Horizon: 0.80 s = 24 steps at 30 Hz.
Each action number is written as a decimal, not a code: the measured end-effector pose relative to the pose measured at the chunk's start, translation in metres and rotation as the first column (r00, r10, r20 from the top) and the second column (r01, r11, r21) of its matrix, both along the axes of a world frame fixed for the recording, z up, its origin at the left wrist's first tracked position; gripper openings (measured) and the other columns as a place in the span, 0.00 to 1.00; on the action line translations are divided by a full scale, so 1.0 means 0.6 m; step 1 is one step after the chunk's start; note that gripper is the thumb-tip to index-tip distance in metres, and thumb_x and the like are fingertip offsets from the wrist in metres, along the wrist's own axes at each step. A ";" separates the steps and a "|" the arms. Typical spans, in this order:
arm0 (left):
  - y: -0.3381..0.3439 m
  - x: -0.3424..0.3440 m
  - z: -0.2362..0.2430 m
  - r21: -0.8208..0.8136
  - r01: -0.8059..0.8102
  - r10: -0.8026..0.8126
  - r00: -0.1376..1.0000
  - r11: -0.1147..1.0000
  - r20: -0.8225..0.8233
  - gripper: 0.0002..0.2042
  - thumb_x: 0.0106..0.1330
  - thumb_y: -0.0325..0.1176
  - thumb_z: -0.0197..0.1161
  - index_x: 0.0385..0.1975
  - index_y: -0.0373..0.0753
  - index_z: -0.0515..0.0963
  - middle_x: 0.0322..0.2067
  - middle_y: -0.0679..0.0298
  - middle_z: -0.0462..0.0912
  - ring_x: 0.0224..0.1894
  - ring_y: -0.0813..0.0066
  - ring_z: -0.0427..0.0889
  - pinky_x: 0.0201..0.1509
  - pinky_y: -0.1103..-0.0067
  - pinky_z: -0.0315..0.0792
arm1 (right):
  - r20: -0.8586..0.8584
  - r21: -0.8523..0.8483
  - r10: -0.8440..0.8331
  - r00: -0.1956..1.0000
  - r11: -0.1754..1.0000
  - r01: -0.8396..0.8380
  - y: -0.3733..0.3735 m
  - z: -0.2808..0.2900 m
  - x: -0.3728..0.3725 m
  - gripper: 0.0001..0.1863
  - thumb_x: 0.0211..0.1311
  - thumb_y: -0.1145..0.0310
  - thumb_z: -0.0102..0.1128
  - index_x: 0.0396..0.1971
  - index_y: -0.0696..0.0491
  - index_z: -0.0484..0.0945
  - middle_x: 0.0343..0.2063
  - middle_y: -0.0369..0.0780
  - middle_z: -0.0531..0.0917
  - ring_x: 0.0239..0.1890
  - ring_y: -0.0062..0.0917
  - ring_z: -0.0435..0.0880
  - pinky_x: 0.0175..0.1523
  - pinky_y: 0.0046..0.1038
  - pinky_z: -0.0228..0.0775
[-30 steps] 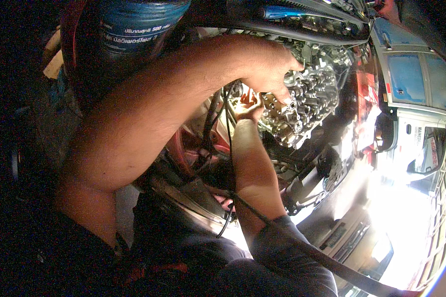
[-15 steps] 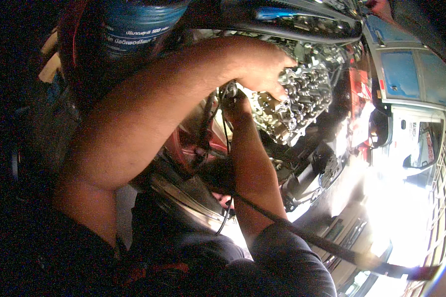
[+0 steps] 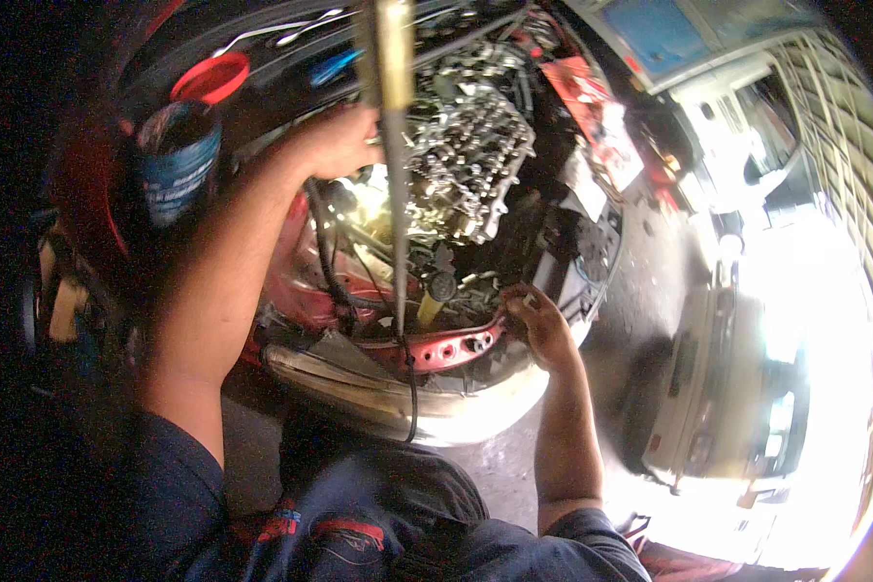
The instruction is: The person works on a red car's exposed engine, handling a valve cover and small metal parts from a cardboard box. They assemble a small metal component by hand, then return to the engine bay to install the part near the cylinder head.
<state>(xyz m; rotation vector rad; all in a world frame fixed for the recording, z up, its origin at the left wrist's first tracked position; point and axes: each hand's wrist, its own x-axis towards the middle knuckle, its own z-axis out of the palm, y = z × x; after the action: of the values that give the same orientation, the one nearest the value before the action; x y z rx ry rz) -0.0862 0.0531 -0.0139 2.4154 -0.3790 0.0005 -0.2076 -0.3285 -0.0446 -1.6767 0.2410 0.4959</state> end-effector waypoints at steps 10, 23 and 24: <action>-0.013 0.027 -0.025 -0.134 -0.037 0.035 0.999 0.990 -0.017 0.35 0.59 0.46 0.69 0.65 0.41 0.66 0.29 0.67 0.69 0.31 0.77 0.69 0.38 0.79 0.69 | 0.015 -0.196 -0.624 0.781 0.764 0.614 -0.138 0.000 -0.401 0.15 0.67 0.55 0.53 0.36 0.52 0.77 0.30 0.38 0.81 0.26 0.23 0.79 0.25 0.22 0.68; -0.004 0.027 0.010 -0.573 -0.010 0.019 1.000 0.820 0.011 0.23 0.65 0.43 0.64 0.57 0.37 0.74 0.35 0.71 0.77 0.32 0.85 0.72 0.35 0.86 0.67 | -0.570 0.101 -0.812 0.126 0.083 0.991 -0.065 -0.273 -0.923 0.21 0.69 0.52 0.41 0.35 0.52 0.79 0.26 0.39 0.81 0.23 0.30 0.77 0.25 0.31 0.64; 0.001 0.014 0.022 -0.606 -0.039 0.031 0.999 0.794 -0.023 0.21 0.67 0.42 0.62 0.57 0.40 0.74 0.36 0.72 0.77 0.32 0.89 0.71 0.35 0.88 0.67 | -0.605 0.066 -0.792 0.080 0.050 0.997 -0.072 -0.299 -0.952 0.21 0.69 0.52 0.42 0.36 0.52 0.79 0.25 0.38 0.81 0.21 0.30 0.76 0.25 0.31 0.64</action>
<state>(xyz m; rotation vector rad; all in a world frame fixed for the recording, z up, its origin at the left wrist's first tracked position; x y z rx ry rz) -0.0779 0.0540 -0.0004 1.7761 -0.2730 0.1099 -0.7790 -0.3717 -0.2237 -0.5284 1.3771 -0.1738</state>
